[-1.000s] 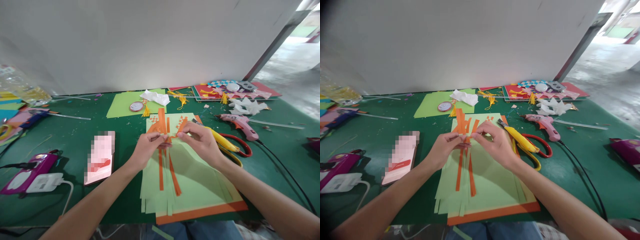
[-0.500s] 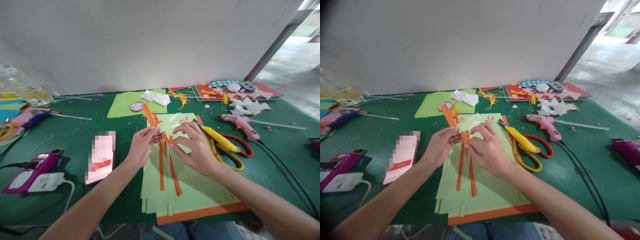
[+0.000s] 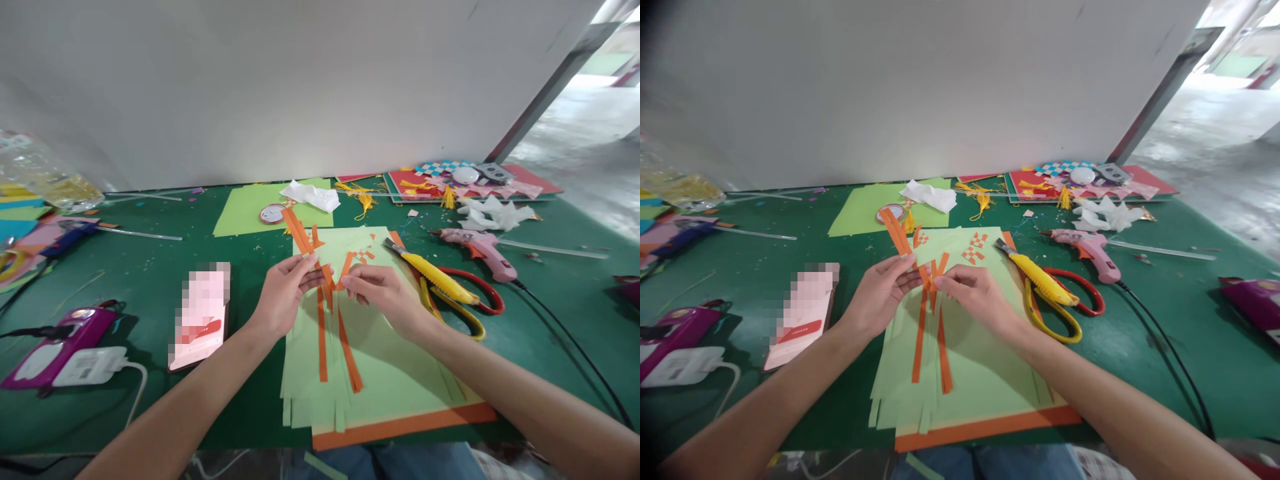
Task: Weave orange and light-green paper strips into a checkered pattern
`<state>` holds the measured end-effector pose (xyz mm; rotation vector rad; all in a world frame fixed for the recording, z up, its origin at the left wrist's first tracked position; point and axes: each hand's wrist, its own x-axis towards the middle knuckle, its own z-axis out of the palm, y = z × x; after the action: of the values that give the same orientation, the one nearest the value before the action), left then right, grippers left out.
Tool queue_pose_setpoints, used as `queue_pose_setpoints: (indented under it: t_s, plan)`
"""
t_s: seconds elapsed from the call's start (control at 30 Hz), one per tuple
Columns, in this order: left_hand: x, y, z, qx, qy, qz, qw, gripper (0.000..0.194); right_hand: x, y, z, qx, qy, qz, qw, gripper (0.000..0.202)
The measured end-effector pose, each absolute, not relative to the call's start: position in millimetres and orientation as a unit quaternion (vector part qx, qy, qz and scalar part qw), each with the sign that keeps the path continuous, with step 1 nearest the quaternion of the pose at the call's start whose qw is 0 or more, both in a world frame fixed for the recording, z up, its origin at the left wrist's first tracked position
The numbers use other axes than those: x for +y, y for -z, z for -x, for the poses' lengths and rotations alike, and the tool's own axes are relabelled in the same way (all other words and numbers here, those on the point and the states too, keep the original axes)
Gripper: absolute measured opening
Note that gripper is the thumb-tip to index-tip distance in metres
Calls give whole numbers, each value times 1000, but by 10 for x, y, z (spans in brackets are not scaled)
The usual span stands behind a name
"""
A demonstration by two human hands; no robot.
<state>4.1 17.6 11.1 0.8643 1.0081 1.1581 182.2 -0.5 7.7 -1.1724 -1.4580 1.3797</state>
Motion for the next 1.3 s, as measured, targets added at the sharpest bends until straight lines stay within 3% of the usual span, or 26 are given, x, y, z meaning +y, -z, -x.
queue_pose_setpoints:
  t_s: [0.3, 1.3]
  plan:
    - [195, -102, -31, 436, -514, -359, 646, 24, 13, -55, -1818, -488, -619, 443, 428, 32]
    - [181, -131, -40, 440, -524, -342, 644, 20, 22, -38, -1823, -471, -639, 429, 432, 30]
